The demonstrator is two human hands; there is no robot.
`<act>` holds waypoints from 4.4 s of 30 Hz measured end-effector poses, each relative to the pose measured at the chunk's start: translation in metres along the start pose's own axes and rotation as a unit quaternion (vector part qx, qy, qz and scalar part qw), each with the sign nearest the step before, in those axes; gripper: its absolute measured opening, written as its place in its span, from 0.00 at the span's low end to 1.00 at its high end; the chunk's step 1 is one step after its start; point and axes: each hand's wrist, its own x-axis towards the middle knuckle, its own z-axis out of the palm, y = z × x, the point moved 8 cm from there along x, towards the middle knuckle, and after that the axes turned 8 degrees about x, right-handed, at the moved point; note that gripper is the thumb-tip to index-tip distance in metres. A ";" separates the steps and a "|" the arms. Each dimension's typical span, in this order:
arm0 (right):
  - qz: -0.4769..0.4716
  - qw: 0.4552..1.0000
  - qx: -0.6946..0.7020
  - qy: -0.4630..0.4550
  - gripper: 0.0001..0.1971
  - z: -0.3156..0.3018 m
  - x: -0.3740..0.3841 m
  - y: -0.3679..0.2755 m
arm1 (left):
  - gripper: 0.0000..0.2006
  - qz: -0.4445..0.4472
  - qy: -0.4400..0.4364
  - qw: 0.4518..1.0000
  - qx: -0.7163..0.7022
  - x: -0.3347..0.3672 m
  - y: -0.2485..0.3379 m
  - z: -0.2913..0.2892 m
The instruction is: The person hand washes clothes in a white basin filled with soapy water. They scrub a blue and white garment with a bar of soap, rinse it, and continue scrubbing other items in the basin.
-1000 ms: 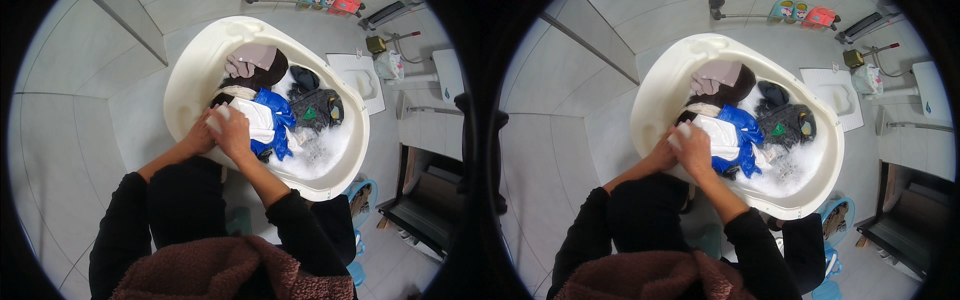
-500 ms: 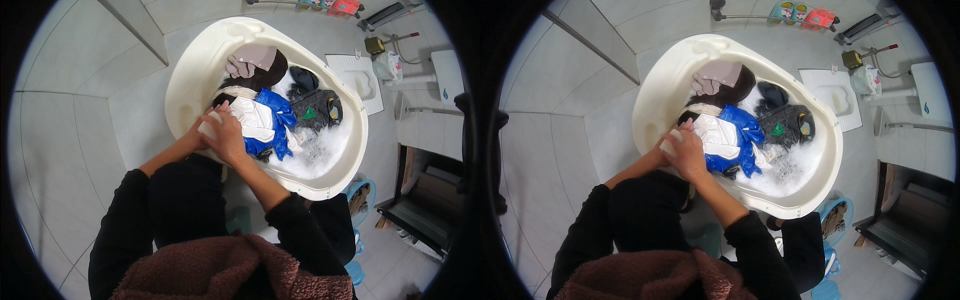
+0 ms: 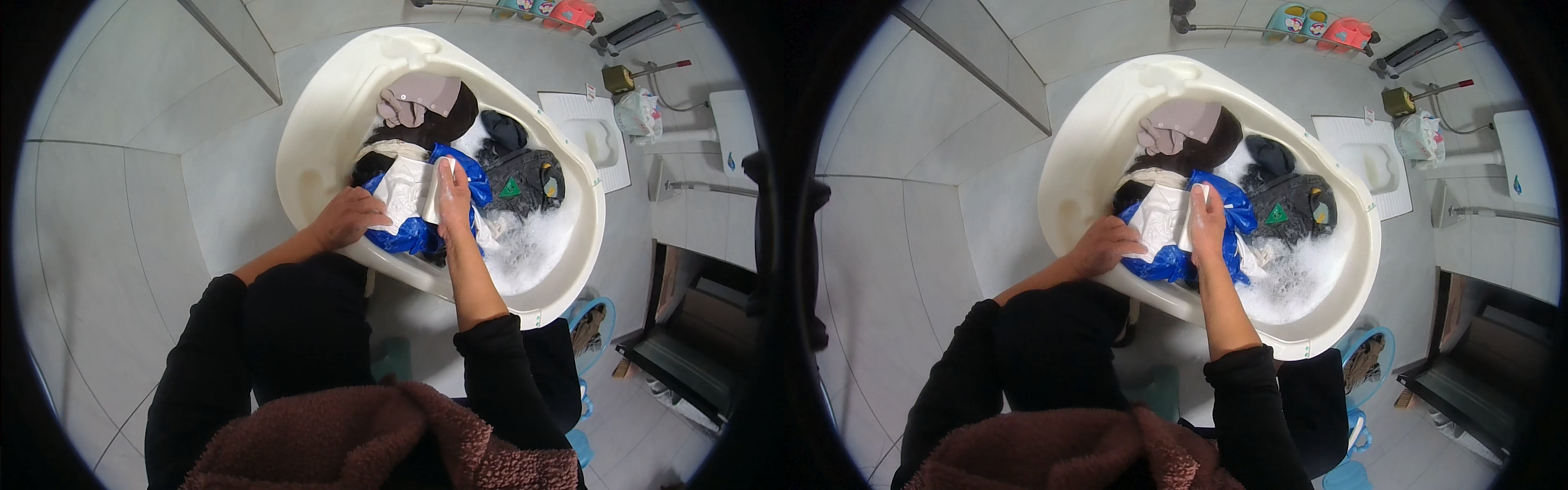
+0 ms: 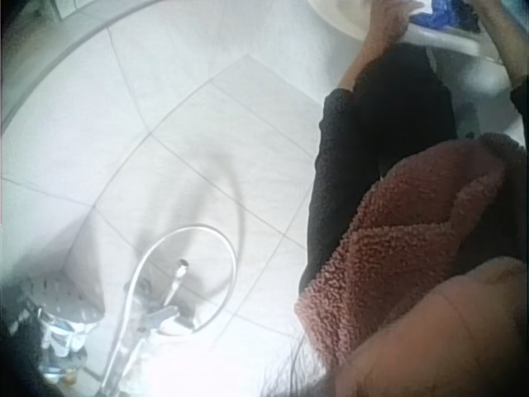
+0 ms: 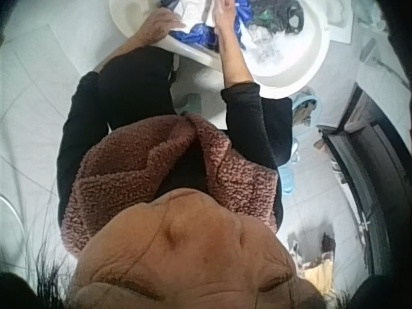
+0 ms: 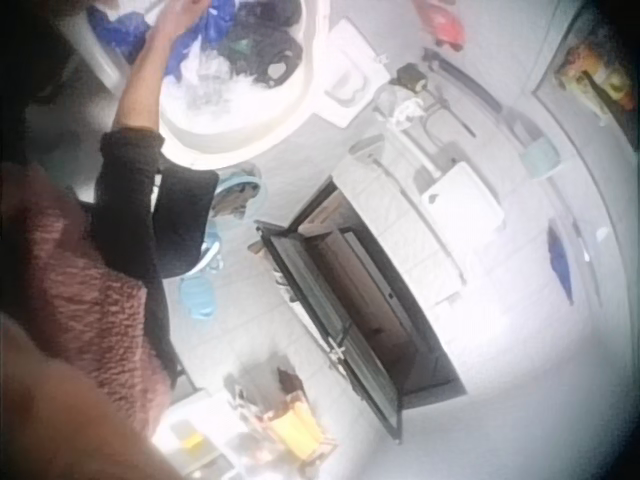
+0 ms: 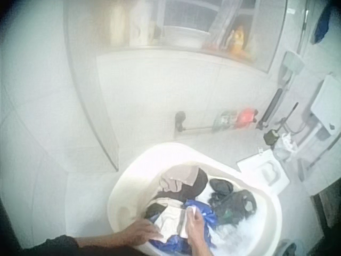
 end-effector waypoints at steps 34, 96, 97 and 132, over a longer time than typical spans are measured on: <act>-0.254 0.773 -0.576 0.082 0.23 -0.052 0.032 -0.040 | 0.11 -0.060 -0.062 0.992 0.094 -0.023 -0.041 -0.045; -0.447 0.720 -0.401 -0.348 0.38 0.023 -0.085 -0.226 | 0.13 -0.257 -0.064 0.889 -0.373 0.135 0.020 -0.098; -0.476 0.698 -0.396 -0.359 0.38 0.031 -0.108 -0.247 | 0.13 -0.254 -0.046 0.874 -0.411 0.153 0.037 -0.105; -0.325 0.864 -0.314 0.224 0.22 -0.211 -0.125 -0.220 | 0.12 -0.372 -0.020 0.455 -0.809 0.162 0.221 0.083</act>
